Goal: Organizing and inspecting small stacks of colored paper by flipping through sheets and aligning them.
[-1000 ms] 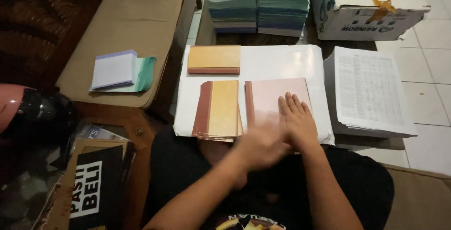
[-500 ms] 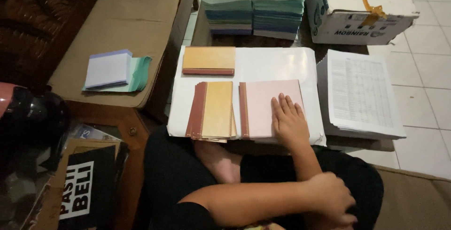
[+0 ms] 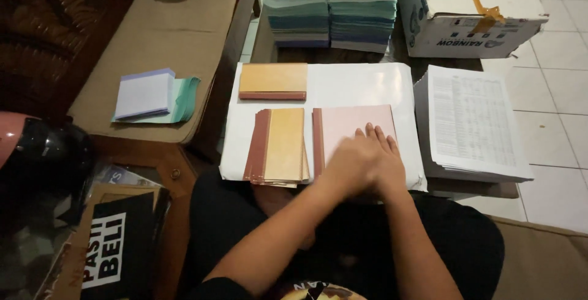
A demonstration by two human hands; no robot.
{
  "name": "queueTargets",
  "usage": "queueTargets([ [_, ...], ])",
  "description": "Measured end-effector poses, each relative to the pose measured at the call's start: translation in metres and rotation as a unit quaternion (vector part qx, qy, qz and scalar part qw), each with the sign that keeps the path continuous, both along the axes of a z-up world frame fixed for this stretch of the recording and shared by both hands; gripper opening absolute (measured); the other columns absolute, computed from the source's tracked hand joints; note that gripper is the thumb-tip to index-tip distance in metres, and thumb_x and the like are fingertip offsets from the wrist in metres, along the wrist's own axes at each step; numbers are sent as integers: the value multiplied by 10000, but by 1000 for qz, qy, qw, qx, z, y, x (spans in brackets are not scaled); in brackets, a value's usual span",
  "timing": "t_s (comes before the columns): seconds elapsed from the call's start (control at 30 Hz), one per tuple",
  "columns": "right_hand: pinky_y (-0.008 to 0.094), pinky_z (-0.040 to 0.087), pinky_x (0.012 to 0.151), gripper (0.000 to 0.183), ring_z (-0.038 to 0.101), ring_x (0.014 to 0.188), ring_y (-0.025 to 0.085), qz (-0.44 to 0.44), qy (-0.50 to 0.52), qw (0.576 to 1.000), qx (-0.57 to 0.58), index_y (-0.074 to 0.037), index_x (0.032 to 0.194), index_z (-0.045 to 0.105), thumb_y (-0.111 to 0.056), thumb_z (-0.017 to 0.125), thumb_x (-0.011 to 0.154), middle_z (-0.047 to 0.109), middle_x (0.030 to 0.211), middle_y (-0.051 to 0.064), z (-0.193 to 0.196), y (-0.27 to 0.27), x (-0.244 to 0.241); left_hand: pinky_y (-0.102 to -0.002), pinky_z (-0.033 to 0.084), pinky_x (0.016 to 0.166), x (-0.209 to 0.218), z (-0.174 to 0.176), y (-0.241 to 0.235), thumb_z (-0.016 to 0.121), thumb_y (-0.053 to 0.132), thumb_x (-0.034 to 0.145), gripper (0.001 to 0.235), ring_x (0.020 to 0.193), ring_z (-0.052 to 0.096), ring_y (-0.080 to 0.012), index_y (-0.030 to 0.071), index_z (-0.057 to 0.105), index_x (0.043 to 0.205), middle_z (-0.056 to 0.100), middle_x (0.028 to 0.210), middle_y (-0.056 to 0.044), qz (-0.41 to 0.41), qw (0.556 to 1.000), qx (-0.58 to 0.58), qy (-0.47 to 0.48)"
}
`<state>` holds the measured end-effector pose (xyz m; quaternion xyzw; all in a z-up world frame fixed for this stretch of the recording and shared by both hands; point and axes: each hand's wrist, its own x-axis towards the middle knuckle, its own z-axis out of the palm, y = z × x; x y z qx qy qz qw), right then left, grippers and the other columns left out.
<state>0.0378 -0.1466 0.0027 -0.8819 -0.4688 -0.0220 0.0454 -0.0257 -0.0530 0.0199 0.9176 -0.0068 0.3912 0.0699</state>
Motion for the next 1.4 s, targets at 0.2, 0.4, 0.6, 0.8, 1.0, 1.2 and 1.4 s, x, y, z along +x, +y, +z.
queueTargets([
  [0.2, 420, 133, 1271, 544, 255, 1570, 216, -22, 78, 996, 45, -241, 1567, 445, -377, 421, 1041, 337, 1682, 48, -18, 1, 16, -637, 312, 1051, -22, -12, 35, 655, 284, 875, 426, 1430, 380, -473, 79, 695, 1246, 513, 1461, -286, 208, 960, -111, 150],
  [0.4, 438, 515, 974, 290, 639, 1212, 363, -70, -63, 956, 278, -46, 1245, 720, -188, 620, 1014, 658, 1304, 196, -13, -23, 30, -639, 352, 1087, -22, -7, 29, 632, 229, 884, 569, 1427, 361, -545, -34, 565, 1383, 339, 1534, -408, 214, 933, -233, 170],
  [0.6, 465, 500, 975, 486, 591, 1188, 379, -183, 97, 954, 217, -79, 1425, 607, -312, 607, 998, 616, 1273, 172, -26, -27, 44, -539, 351, 1181, -4, -27, 31, 666, 126, 858, 460, 1505, 306, -477, -30, 563, 1279, 241, 1606, -345, 147, 900, -407, 44],
  [0.8, 504, 492, 991, 539, 593, 1170, 447, -185, 114, 950, 223, 46, 1437, 550, -264, 596, 999, 598, 1266, 276, -3, -30, 36, -455, 415, 1153, -15, -15, 25, 621, 154, 884, 261, 1480, 385, -421, 13, 640, 1103, 337, 1588, -301, 147, 907, -390, 59],
  [1.0, 453, 506, 989, 535, 588, 1201, 394, -205, 109, 955, 185, 29, 1416, 583, -296, 634, 995, 582, 1306, 228, -9, -30, 42, -558, 362, 1145, -9, -36, 15, 600, 245, 877, 396, 1435, 450, -444, 92, 661, 1237, 516, 1486, -248, 108, 973, -155, 136],
  [1.2, 430, 557, 916, 492, 602, 1156, 375, -203, 83, 960, 172, 26, 1347, 647, -284, 686, 968, 589, 1255, 213, -2, -29, 36, -579, 345, 1173, 3, -55, 18, 513, 350, 946, 513, 1429, 493, -373, 127, 597, 1400, 565, 1478, -180, 41, 978, -96, 180],
  [1.4, 467, 545, 921, 433, 594, 1140, 398, -173, 137, 938, 267, 51, 1330, 634, -179, 698, 968, 581, 1227, 218, -1, -31, 44, -531, 319, 1194, 5, -55, 20, 503, 339, 948, 564, 1438, 476, -342, 19, 577, 1408, 552, 1482, -202, 51, 973, -131, 184],
])
